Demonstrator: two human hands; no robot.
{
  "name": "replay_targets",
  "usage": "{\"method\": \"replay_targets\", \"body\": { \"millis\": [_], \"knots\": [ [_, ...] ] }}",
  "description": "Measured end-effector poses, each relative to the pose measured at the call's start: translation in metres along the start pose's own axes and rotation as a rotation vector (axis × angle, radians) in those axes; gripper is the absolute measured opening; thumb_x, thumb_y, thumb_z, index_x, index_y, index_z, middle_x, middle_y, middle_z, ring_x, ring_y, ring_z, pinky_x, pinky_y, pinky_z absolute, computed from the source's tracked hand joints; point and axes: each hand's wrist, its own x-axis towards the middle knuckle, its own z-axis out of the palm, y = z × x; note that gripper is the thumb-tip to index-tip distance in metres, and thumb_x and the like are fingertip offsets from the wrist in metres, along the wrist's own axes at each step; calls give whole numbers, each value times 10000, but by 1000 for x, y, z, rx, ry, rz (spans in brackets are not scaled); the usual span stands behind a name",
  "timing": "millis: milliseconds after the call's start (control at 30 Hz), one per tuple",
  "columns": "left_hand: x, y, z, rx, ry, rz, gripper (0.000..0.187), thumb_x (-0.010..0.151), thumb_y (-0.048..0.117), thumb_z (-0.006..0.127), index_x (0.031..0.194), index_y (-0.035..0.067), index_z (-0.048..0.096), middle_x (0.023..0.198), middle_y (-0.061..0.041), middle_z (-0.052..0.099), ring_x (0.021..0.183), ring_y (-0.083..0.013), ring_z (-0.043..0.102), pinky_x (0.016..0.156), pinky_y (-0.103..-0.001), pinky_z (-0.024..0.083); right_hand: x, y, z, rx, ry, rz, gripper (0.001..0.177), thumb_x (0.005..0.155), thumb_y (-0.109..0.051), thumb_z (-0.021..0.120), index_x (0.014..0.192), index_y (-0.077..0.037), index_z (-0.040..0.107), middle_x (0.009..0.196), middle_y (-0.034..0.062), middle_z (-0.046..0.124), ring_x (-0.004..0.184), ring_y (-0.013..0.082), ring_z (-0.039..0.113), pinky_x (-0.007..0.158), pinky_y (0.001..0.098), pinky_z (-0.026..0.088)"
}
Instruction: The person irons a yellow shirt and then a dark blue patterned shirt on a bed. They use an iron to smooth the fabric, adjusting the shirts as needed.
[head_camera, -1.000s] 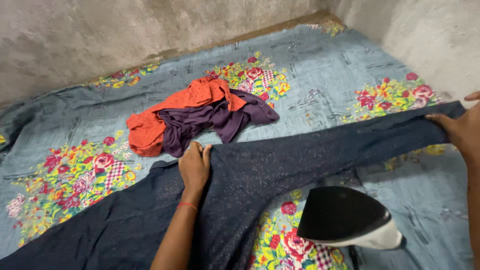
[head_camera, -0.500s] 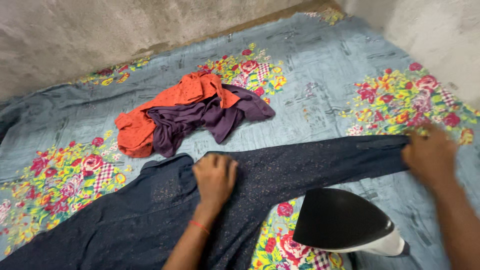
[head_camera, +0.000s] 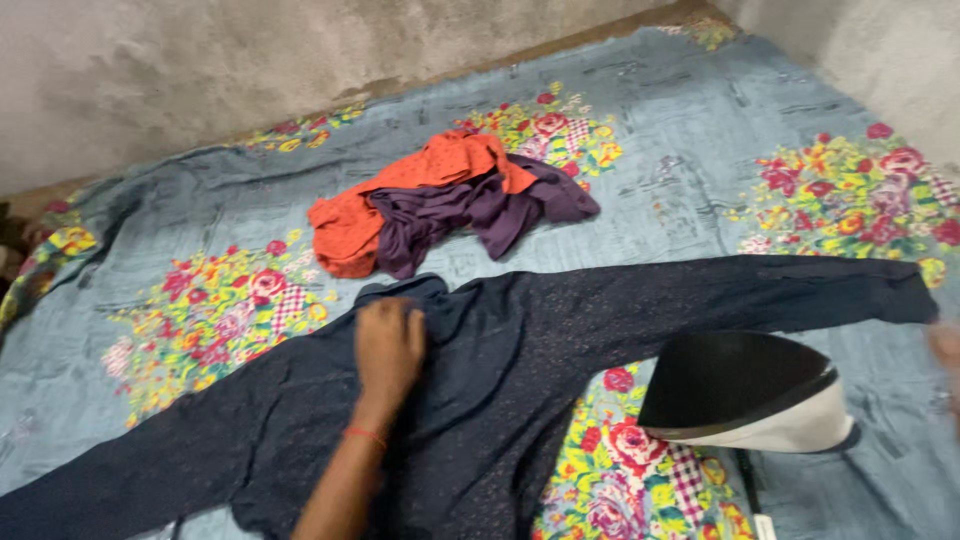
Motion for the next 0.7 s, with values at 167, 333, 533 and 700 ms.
{"method": "replay_targets", "body": {
  "millis": [167, 333, 533, 700],
  "knots": [
    [22, -88, -13, 270, -8, -277, 553, 905, 513, 692, 1067, -15, 720, 1006, -235, 707, 962, -417, 649, 844, -511, 500, 54, -122, 49, 466, -299, -450, 415, 899, -278, 661, 1242, -45, 669, 1286, 157, 670, 1199, 316, 640, 978, 436, 499],
    [39, -143, 41, 90, -207, -422, 457, 942, 517, 659, 1026, 77, 752, 943, -197, 741, 915, -406, 705, 820, -528, 540, 137, -216, 216, 422, -296, 52, 445, 899, -297, 720, 1284, -83, 660, 1323, 135, 665, 1231, 342, 614, 1042, 439, 483],
    [43, -166, 65, -13, -88, -500, 349, 969, 376, 671, 1160, 84, 676, 1023, -173, 740, 985, -402, 691, 858, -555, 506, 118, -211, 318, 25, -642, 113, 672, 916, -511, 616, 1500, -229, 439, 1662, 146, 263, 1471, 390, 252, 1088, 598, 293],
    [6, -124, 28, 211, -9, -255, 627, 872, 344, 714, 1410, 50, 582, 1320, -181, 589, 1236, -378, 528, 1027, -568, 401, 102, -197, 346, -29, -608, 118, 656, 941, -524, 571, 1532, -273, 439, 1664, 110, 220, 1505, 357, 205, 1139, 604, 244]
  ]
}}
